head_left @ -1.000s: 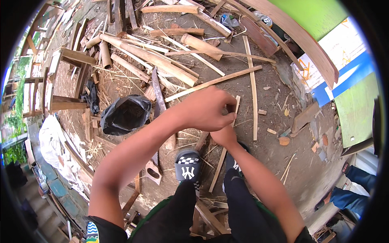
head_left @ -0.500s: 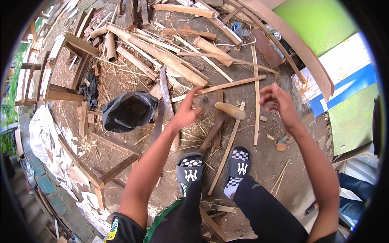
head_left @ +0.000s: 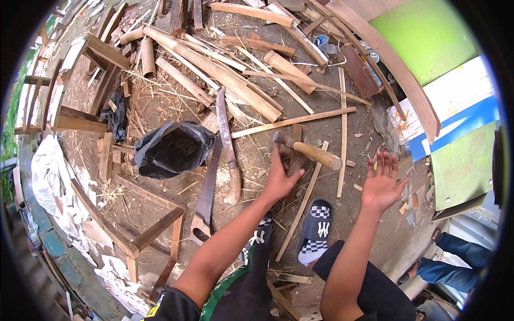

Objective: The person sits on the ground and repeatedly strikes a piece of wood with a hammer to break it into smaller pieces. They adjust the wood and continue hammering until it is fragmented.

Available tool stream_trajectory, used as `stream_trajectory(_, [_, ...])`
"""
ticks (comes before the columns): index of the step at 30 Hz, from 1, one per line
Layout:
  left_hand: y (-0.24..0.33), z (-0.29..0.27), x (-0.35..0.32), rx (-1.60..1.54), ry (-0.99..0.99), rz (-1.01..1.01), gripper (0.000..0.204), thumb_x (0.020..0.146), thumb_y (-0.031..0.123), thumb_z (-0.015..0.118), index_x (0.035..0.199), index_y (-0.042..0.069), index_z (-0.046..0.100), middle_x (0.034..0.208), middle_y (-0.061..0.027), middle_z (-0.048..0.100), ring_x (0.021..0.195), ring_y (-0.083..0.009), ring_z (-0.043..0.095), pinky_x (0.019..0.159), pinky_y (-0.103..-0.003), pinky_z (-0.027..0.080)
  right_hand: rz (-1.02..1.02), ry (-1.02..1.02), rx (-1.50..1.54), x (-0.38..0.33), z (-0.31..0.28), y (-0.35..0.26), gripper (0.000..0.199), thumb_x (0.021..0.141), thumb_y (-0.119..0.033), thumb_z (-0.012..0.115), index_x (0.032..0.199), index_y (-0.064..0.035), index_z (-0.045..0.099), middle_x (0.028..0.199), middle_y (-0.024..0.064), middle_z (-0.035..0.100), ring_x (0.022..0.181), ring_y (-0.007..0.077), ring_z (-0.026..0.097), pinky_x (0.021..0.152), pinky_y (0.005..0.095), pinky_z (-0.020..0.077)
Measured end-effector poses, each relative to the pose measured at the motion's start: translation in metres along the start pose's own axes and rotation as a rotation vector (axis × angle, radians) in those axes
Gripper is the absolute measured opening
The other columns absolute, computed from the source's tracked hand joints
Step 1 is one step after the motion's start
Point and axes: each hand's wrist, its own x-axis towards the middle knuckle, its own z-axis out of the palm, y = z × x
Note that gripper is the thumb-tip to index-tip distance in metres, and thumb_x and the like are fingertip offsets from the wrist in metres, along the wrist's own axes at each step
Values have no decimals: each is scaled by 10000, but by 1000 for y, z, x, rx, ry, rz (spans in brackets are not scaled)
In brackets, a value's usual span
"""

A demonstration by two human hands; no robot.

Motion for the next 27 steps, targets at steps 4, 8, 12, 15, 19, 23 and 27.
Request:
stream_trajectory(4, [13,9,32,-496,216,-2,781,939,175,675,1566,20,234,1330,-148,513,1082,-223,560,932,-365,482,69,-263,-54,-9,8,12,736,1055,-646,280,1323,-17,554,1266,198,616,1271,341,546,1083,519,415])
stream_trajectory(8, [13,-28,73,-549,88,259,555,1062,297,456,1542,63,306,1336,-179,556,1150,-240,580,973,-391,475,6,-336,-29,-10,7,8,762,1050,-659,275,1345,-10,544,1303,209,607,1302,357,531,1102,528,406])
stream_trajectory(12, [26,13,32,-228,242,-96,647,1014,291,623,1537,41,336,1292,-212,563,1166,-288,586,1022,-426,459,-62,-79,35,4,-42,-12,796,1040,-678,268,1371,-4,530,1335,216,596,1334,365,513,1117,525,399])
stream_trajectory(15, [0,17,-16,231,45,-29,719,957,253,678,1548,43,326,1325,-245,523,1194,-379,584,970,-461,509,-121,114,-24,3,-38,-21,823,1030,-693,258,1402,-3,509,1367,213,583,1347,354,505,1143,538,381])
stream_trajectory(19, [5,10,-25,660,-135,9,812,859,147,719,1556,46,315,1262,-222,501,1126,-410,580,891,-474,551,-179,188,-17,-4,-28,-16,794,1045,-665,246,1404,-7,506,1386,214,575,1342,353,511,1149,543,380])
stream_trajectory(23, [12,17,-26,793,-158,-1,815,801,85,718,1527,43,353,1160,-194,493,1048,-379,581,842,-464,563,-221,-165,-53,-15,61,58,830,1003,-728,298,1364,-21,540,1333,176,598,1294,319,543,1091,508,426])
stream_trajectory(27, [4,26,-27,639,-84,-13,565,898,239,696,1362,34,448,1158,-243,531,1010,-465,605,799,-549,524,-150,-456,-136,-20,129,124,848,988,-775,292,1295,-25,542,1206,145,611,1162,292,586,1008,466,452])
